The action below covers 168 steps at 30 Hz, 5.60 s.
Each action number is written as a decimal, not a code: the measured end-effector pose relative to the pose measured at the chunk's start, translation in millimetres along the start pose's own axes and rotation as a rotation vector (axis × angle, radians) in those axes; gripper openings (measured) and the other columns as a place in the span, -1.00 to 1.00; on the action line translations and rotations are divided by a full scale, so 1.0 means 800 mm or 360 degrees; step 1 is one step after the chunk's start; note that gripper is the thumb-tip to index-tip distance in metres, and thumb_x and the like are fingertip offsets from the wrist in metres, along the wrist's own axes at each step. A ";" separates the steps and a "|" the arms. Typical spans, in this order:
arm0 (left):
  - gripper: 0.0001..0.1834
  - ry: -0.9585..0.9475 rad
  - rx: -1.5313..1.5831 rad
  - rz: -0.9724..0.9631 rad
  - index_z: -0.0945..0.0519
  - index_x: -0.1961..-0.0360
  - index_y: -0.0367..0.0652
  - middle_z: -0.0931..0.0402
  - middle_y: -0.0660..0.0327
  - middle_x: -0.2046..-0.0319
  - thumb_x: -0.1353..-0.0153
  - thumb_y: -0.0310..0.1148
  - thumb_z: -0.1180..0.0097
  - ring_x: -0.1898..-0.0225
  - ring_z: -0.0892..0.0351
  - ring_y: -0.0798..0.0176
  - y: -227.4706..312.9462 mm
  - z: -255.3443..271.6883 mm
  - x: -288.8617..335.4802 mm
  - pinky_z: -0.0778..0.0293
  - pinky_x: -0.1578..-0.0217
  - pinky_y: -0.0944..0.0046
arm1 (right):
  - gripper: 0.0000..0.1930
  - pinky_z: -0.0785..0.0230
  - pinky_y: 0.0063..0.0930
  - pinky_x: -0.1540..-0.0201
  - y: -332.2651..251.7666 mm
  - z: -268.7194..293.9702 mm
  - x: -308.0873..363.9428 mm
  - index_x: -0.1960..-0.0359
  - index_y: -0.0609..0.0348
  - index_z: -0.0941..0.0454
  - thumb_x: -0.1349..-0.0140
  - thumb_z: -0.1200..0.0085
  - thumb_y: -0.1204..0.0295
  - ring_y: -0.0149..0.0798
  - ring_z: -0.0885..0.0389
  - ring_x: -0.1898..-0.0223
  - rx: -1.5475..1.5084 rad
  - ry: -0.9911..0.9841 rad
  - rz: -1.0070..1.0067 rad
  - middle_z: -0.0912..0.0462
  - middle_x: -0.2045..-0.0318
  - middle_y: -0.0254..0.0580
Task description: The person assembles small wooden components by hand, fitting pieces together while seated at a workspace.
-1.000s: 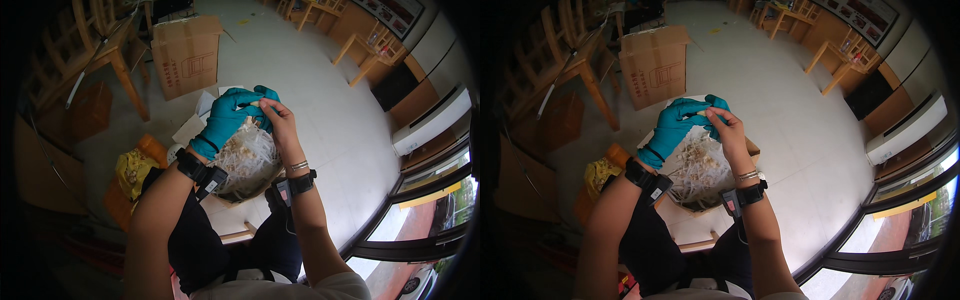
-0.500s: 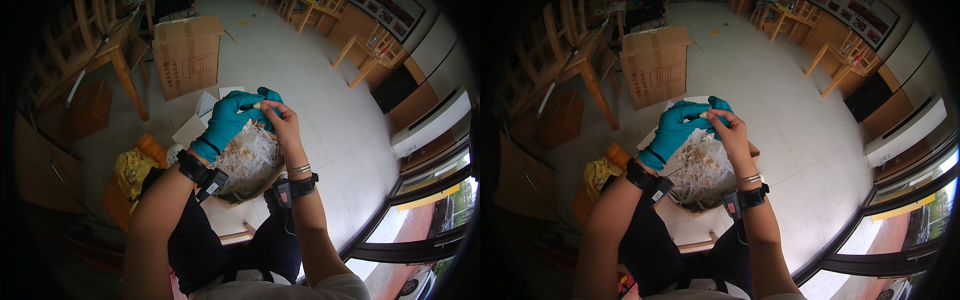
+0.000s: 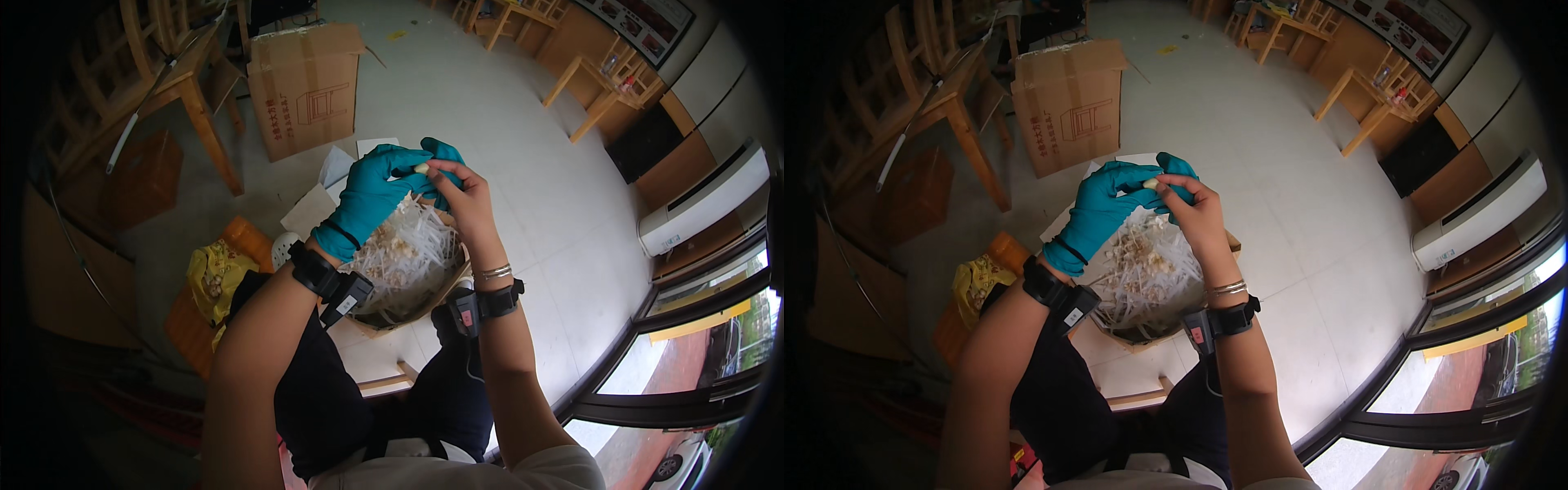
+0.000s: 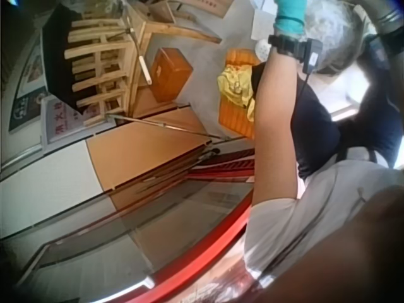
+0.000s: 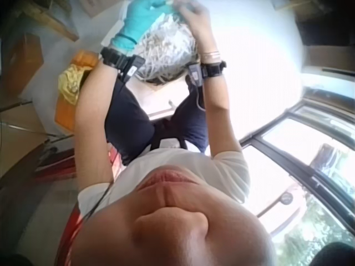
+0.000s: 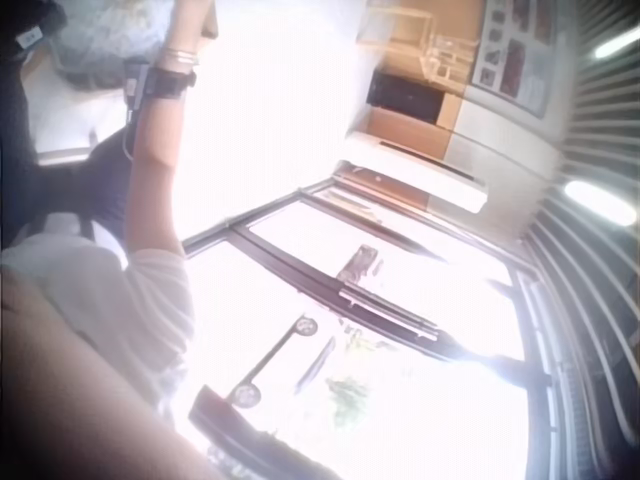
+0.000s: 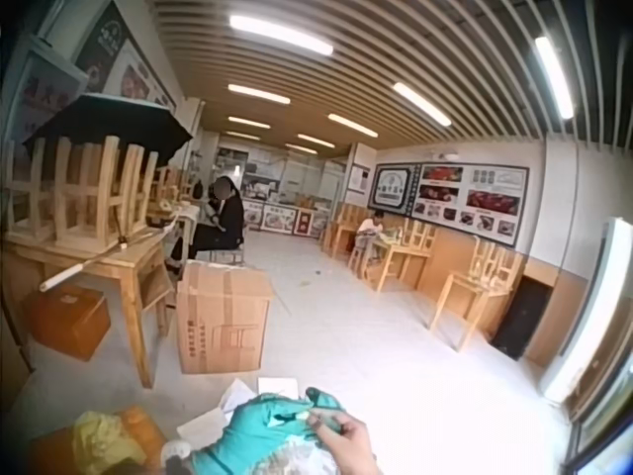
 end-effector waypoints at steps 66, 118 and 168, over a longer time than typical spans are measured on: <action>-0.73 0.0214 0.1090 0.0639 -0.57 0.10 -0.26 -0.57 0.19 0.20 -0.25 -0.34 -0.05 0.18 -0.56 0.33 -0.002 0.003 0.006 -0.49 0.07 0.39 | -0.80 -0.22 -0.76 0.33 0.000 -0.018 -0.006 0.23 0.19 -0.59 -0.26 -0.06 0.33 -0.60 -0.37 0.41 -0.0153 0.0344 0.0319 -0.57 0.42 -0.44; -0.71 0.1074 0.0882 0.0002 -0.50 0.04 -0.31 -0.54 0.14 0.10 -0.26 -0.42 0.03 0.02 -0.50 0.31 0.126 0.247 0.160 -0.43 0.01 0.37 | -0.83 -0.23 -0.58 0.06 -0.062 -0.054 0.128 0.33 0.21 -0.43 -0.29 0.23 0.45 -0.44 -0.41 0.18 0.0232 0.0102 0.0272 -0.47 0.23 -0.24; -0.80 0.0958 -0.1082 0.1654 -0.49 0.40 -0.20 -0.50 0.10 0.48 -0.03 -0.37 -0.26 0.40 -0.55 0.15 -0.416 0.482 0.505 -0.47 0.44 0.14 | -0.58 -0.02 -0.23 -0.30 0.100 -0.123 0.039 -0.08 0.19 -0.38 -0.28 0.06 0.21 -0.20 -0.35 -0.18 0.0074 0.0220 -0.0891 -0.39 -0.13 -0.08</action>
Point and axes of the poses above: each hand's wrist, its own x-axis away from the middle knuckle, its own z-axis out of the back of the hand, y = z × x, the point moved 1 cm from there along -x, towards the middle knuckle
